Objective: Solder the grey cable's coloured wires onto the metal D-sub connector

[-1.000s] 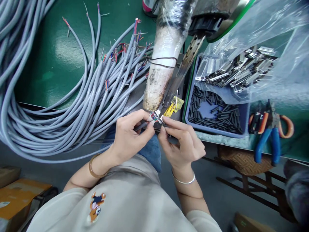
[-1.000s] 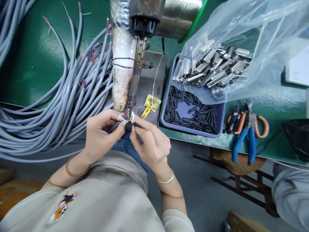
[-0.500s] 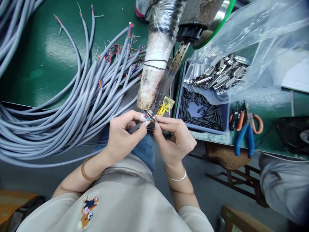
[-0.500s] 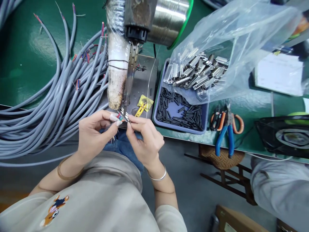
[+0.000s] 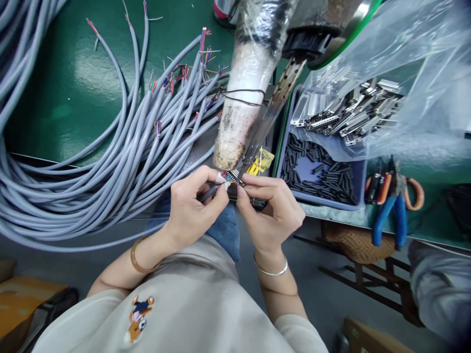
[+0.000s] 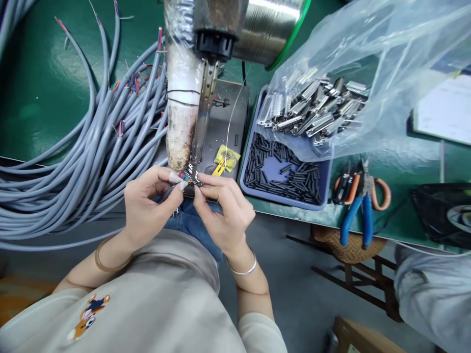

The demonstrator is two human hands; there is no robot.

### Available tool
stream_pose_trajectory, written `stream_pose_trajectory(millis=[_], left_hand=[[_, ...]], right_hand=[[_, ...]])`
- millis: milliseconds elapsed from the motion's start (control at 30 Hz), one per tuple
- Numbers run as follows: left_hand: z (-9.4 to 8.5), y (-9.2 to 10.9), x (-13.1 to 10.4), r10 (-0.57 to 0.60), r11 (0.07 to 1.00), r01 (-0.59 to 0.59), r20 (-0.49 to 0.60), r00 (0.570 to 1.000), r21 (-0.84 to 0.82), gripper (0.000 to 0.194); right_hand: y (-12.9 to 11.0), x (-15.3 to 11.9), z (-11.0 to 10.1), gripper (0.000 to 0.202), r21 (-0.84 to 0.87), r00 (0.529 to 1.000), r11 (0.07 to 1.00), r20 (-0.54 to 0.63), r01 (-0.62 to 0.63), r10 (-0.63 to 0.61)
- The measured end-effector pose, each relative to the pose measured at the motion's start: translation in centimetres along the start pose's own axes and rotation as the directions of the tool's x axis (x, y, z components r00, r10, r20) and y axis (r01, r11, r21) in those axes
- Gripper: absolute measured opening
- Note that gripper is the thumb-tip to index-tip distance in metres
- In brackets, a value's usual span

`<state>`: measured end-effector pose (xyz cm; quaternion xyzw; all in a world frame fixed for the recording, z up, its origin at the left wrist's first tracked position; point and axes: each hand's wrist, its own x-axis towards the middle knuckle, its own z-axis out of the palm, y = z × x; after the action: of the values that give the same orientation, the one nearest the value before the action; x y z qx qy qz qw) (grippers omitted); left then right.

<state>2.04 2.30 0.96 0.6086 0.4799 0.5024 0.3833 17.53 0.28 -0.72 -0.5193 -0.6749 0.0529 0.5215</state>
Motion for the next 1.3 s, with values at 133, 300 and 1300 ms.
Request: stream_pose_trajectory(millis=[133,300,1300], left_hand=[[0.0,-0.3,-0.1,0.012,1.0,-0.012,0.013,1.0,0.001,0.009],[0.1,-0.4,-0.1,0.037,0.999,-0.036,-0.013,0.999,0.04,0.008],[-0.9,0.2,-1.1,-0.13,0.964,0.159,0.142,0.981,-0.215,0.005]], right_hand=[[-0.1,0.1,0.1,0.019,0.001,1.0,1.0,-0.01,-0.008,0.008],[-0.1,0.1,0.1,0.019,0.007,1.0,1.0,-0.004,-0.009,0.009],[-1.5,0.1,-3.5,0.019,-0.095,0.974,0.994,0.227,0.049,-0.026]])
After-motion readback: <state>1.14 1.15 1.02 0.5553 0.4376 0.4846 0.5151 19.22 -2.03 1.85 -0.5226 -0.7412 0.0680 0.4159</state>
